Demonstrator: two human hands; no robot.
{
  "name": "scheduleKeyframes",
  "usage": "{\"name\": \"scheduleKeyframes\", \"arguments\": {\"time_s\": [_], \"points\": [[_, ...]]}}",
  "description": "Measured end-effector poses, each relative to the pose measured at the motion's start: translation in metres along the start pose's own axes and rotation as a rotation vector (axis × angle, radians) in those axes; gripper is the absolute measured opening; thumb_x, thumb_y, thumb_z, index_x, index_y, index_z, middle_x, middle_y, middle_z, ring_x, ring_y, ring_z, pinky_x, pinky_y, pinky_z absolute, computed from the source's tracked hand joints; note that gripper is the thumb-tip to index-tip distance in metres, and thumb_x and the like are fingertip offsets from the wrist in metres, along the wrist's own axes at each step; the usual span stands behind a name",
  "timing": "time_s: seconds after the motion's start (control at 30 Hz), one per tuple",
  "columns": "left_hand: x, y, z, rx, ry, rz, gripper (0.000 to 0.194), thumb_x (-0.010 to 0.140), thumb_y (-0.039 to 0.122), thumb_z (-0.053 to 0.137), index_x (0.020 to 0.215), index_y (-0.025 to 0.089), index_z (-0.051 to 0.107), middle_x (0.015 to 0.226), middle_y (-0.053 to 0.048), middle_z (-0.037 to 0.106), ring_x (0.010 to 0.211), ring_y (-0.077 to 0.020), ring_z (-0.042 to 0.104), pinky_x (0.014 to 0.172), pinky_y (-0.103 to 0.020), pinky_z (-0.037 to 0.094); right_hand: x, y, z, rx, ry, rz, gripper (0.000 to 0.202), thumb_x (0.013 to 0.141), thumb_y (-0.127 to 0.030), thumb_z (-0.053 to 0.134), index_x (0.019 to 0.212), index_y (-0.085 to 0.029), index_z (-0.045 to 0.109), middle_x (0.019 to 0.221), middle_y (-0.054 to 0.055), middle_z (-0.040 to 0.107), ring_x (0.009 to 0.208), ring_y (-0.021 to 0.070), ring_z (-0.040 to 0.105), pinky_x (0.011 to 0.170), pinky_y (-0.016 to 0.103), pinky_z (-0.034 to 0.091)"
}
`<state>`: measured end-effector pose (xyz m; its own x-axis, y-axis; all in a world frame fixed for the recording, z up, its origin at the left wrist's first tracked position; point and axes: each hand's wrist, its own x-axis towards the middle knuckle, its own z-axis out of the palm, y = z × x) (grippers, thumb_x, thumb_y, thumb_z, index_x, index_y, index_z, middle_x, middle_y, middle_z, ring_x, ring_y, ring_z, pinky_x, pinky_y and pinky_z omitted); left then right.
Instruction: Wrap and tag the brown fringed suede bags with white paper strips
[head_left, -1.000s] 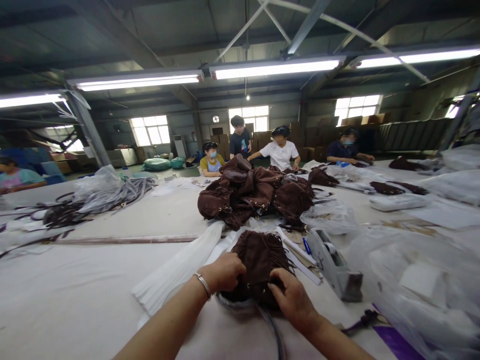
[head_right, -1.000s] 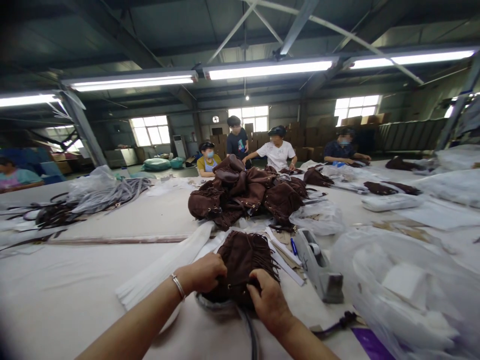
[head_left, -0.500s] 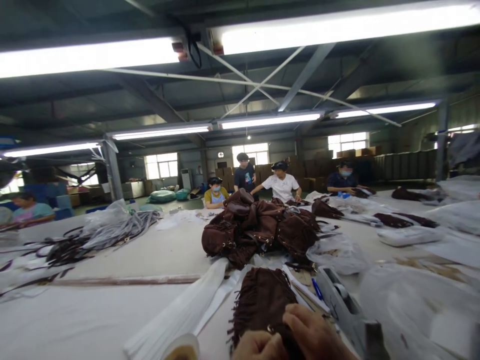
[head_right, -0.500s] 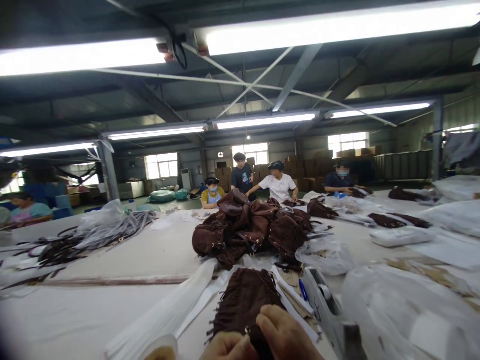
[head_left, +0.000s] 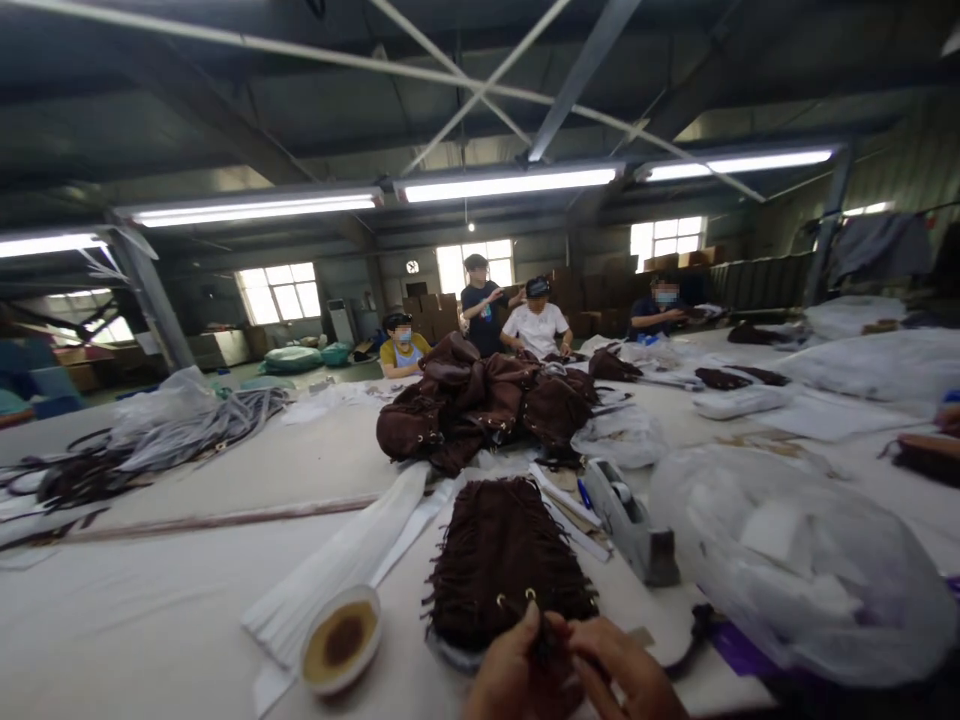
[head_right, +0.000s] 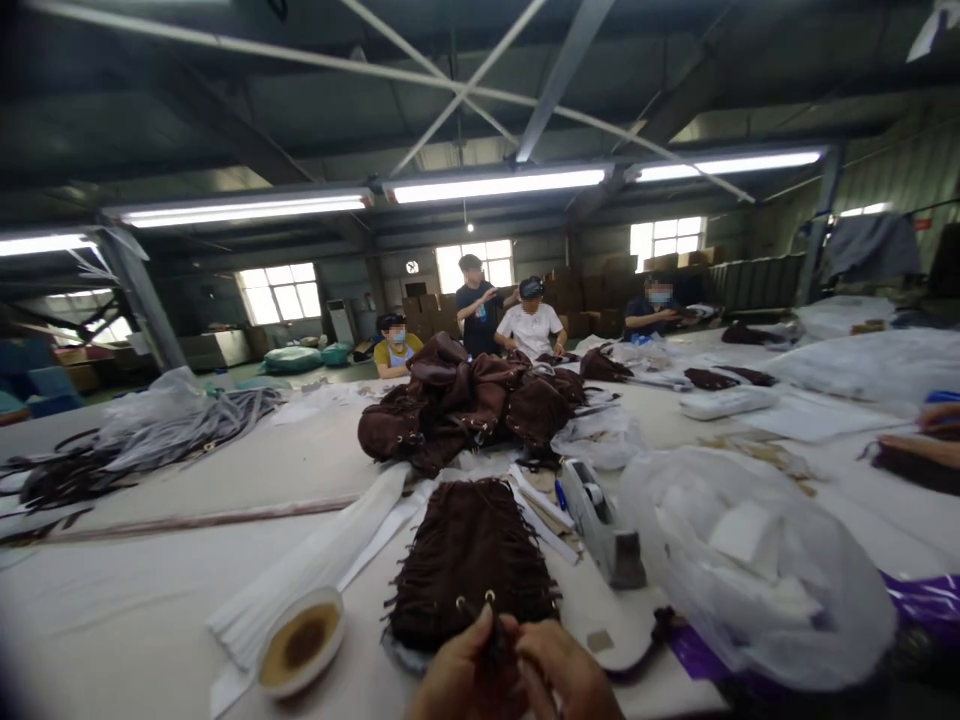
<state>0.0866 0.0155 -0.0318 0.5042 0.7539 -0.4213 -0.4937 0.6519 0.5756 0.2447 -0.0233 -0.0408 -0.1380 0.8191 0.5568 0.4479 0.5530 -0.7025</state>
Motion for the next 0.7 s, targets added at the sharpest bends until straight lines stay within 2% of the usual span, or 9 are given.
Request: {"name": "scheduleKeyframes", "arguments": {"time_s": [0.07,0.13,0.17,0.23,0.3,0.37,0.43,0.53,0.7], "points": [[-0.005,-0.002,-0.001,-0.137,0.034,-0.051,0.029,0.096,0.043,0.056,0.092,0.016,0.067,0.096,-0.008,0.071,0.083,-0.0194,0.069,0.072,-0.033,0.053,0.001,-0.006,0.001,0.156,-0.078,0.313,0.037,0.097,-0.049,0.045,0.086,-0.021,0.065,0.072,0.005,0.067,0.068,0.0185,0.064,0.062,0.03,0.053],[-0.009,-0.002,-0.001,-0.161,0.026,-0.079,0.031,0.097,0.044,0.053,0.099,0.017,0.066,0.084,-0.005,0.07,0.073,-0.0198,0.068,0.066,-0.034,0.052,0.006,-0.012,0.009,0.351,-0.191,0.65,0.048,0.092,-0.065,0.044,0.08,-0.02,0.059,0.052,-0.002,0.055,0.045,0.0131,0.051,0.043,0.024,0.04],[-0.011,-0.002,-0.001,-0.141,0.008,-0.088,0.033,0.097,0.047,0.05,0.102,0.018,0.066,0.074,-0.003,0.067,0.065,-0.0197,0.066,0.061,-0.033,0.051,0.01,-0.014,0.014,0.464,-0.224,0.774,0.053,0.088,-0.071,0.045,0.079,-0.02,0.056,0.049,-0.004,0.052,0.038,0.0107,0.045,0.037,0.022,0.033],[-0.011,-0.004,-0.001,-0.088,-0.028,-0.083,0.038,0.097,0.051,0.048,0.108,0.02,0.066,0.057,0.001,0.057,0.049,-0.0192,0.06,0.053,-0.031,0.048,0.016,-0.018,0.026,0.677,-0.228,0.91,0.058,0.081,-0.078,0.05,0.08,-0.02,0.053,0.052,-0.006,0.054,0.034,0.0074,0.04,0.033,0.019,0.026],[-0.009,-0.006,-0.003,-0.041,-0.039,-0.046,0.041,0.096,0.053,0.048,0.11,0.02,0.066,0.048,0.004,0.05,0.042,-0.0191,0.055,0.049,-0.03,0.047,0.02,-0.021,0.036,0.81,-0.211,0.951,0.059,0.075,-0.078,0.057,0.077,-0.019,0.052,0.054,-0.006,0.054,0.034,0.0054,0.038,0.032,0.018,0.025],[-0.007,-0.009,-0.005,-0.019,-0.007,0.002,0.041,0.095,0.052,0.051,0.107,0.016,0.067,0.046,0.004,0.048,0.039,-0.0181,0.054,0.049,-0.03,0.048,0.021,-0.022,0.043,0.842,-0.246,0.968,0.057,0.071,-0.074,0.062,0.074,-0.018,0.052,0.049,-0.007,0.049,0.032,0.0046,0.036,0.031,0.017,0.023],[-0.006,-0.012,-0.006,-0.005,0.049,0.041,0.041,0.095,0.049,0.052,0.102,0.012,0.069,0.046,0.002,0.051,0.038,-0.0166,0.053,0.049,-0.029,0.048,0.02,-0.021,0.047,0.827,-0.279,0.971,0.053,0.07,-0.069,0.065,0.072,-0.018,0.052,0.047,-0.007,0.048,0.032,0.0043,0.035,0.031,0.017,0.021],[-0.008,-0.012,-0.004,0.008,0.139,0.058,0.04,0.096,0.043,0.052,0.098,0.008,0.07,0.047,-0.002,0.056,0.036,-0.0156,0.052,0.046,-0.028,0.047,0.016,-0.023,0.051,0.833,-0.241,0.998,0.048,0.068,-0.063,0.068,0.072,-0.019,0.048,0.049,-0.008,0.048,0.033,0.0033,0.035,0.032,0.016,0.018],[-0.014,-0.006,0.007,-0.064,0.231,0.042,0.036,0.092,0.042,0.061,0.084,0.008,0.069,0.059,-0.007,0.066,0.046,-0.018,0.062,0.052,-0.03,0.054,0.01,-0.028,0.057,0.891,-0.182,0.979,0.043,0.069,-0.059,0.065,0.071,-0.021,0.045,0.048,-0.01,0.045,0.034,0.0029,0.031,0.033,0.017,0.018]]}}
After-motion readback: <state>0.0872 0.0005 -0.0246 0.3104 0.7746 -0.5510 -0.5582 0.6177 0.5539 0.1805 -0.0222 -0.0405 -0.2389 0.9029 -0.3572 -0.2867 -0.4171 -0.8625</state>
